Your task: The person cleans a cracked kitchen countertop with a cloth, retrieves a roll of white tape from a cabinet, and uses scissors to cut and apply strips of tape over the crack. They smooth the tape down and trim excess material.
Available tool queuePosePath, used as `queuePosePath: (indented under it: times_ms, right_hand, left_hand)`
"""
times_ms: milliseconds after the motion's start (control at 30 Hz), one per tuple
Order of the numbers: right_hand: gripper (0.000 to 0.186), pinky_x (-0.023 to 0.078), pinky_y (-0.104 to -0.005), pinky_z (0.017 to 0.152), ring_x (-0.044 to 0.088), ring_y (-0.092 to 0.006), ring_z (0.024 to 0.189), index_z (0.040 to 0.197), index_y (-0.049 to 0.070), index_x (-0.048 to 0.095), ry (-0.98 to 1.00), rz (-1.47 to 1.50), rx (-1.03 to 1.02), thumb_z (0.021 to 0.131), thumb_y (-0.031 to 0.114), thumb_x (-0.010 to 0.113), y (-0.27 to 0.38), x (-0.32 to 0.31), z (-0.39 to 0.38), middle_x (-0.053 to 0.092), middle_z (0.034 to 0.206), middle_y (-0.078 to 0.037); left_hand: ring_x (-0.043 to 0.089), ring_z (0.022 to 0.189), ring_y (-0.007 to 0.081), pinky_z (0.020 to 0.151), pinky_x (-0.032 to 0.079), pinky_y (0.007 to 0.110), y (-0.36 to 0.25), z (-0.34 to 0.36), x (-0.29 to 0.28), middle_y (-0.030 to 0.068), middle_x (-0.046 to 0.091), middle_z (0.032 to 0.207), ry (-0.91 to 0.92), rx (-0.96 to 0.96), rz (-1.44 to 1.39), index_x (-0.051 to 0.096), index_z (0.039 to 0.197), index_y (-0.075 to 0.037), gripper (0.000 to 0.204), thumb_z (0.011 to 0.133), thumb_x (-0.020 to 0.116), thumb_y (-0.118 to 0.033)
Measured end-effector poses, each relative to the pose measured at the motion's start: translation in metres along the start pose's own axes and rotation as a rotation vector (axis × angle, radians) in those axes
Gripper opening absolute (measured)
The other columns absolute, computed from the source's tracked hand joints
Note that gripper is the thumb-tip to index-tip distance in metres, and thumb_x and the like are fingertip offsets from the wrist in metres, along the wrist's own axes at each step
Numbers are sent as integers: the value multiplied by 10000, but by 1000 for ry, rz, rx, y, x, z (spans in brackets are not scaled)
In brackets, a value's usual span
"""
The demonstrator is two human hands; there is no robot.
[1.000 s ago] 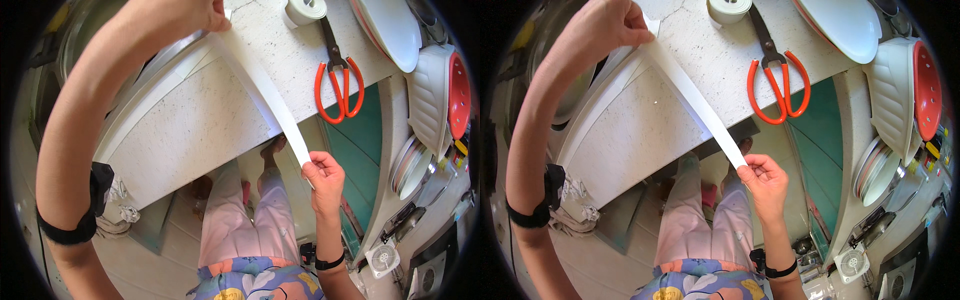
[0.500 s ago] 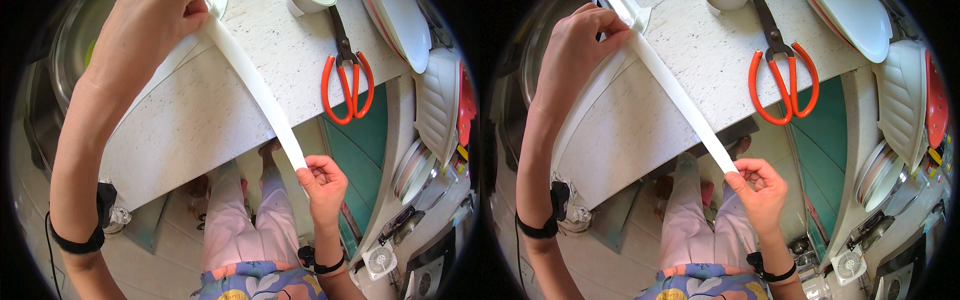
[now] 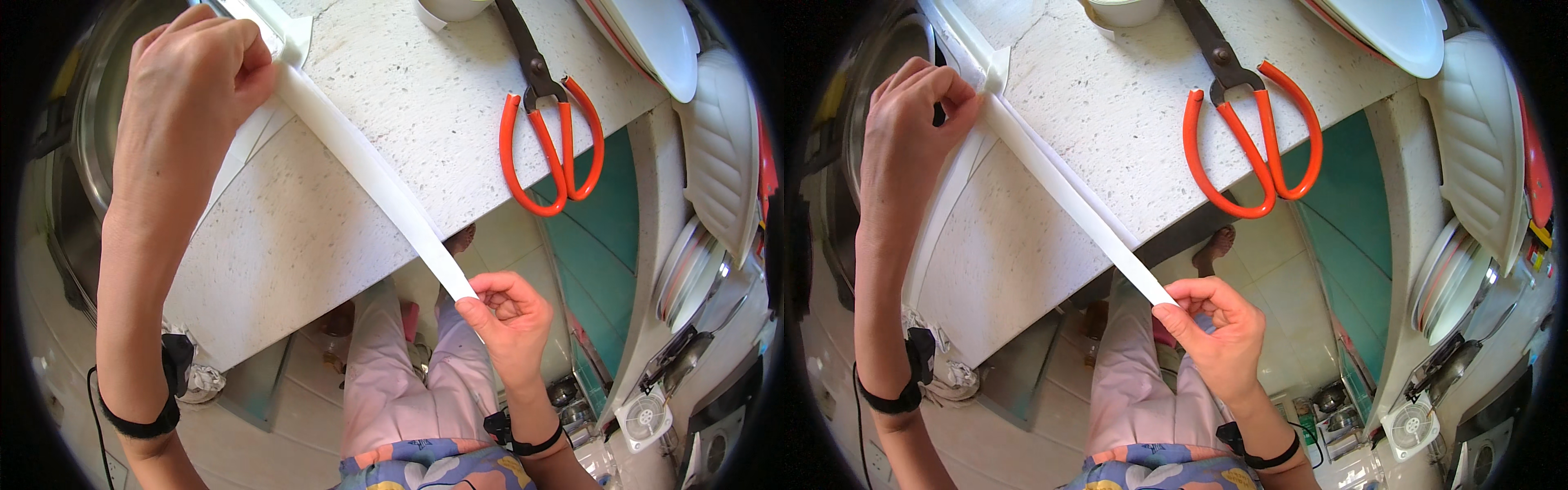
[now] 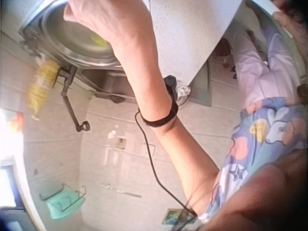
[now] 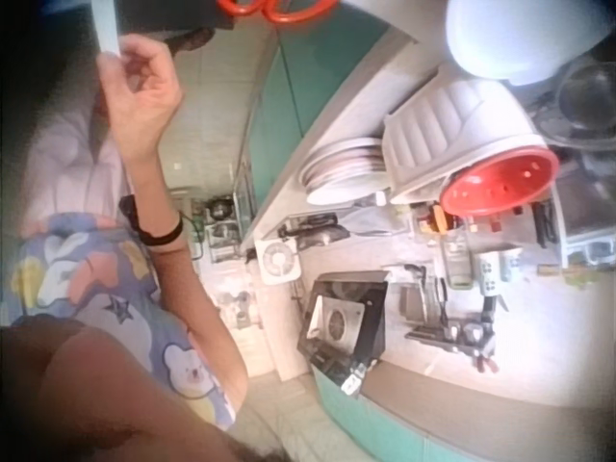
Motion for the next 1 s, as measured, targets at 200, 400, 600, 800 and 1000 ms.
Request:
queuePosePath:
  times_ms: [200,400,600,800,1000]
  right_hand:
    - [166,484,-202,673,596,-67,758,975,-32,673,7,8,2,832,-38,757,-6,-2,3,672,862,-28]
    - [158,484,-201,653,599,-67,740,969,-32,667,29,12,21,839,-31,755,-4,-4,5,672,845,-32]
    - [160,486,-200,646,601,-68,730,968,-38,665,-9,2,22,840,-23,759,-12,-3,10,675,841,-37]
    - [146,486,-200,647,604,-68,735,967,-40,660,20,10,39,848,-35,745,-14,-5,10,678,843,-44]
    - [143,489,-201,663,602,-71,736,971,-45,656,23,16,69,851,-50,734,-15,-5,13,679,854,-51]
  left_hand:
    - [613,696,164,933,506,333,0,-2,-1,47,624,697,-93,86,-34,678,741,-36,121,785,789,-58]
    - [601,678,153,876,522,325,2,-6,-8,45,618,691,-68,31,-25,671,732,-24,135,763,795,-64]
    - [605,671,132,746,540,266,13,2,13,45,621,724,-12,-54,-137,661,751,-12,147,747,802,-56]
    - [622,697,119,700,535,236,21,-3,6,33,634,788,10,-153,-161,671,775,-27,150,775,806,-92]
    - [652,752,112,740,546,220,29,-17,12,6,675,837,-36,-295,-244,726,844,-66,134,806,812,-161]
Point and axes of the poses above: each hand's wrist, its own z-axis towards the middle knuckle, its own x-axis out of the palm, y = z × x, the point moved 8 cm from there along z, towards the middle knuckle
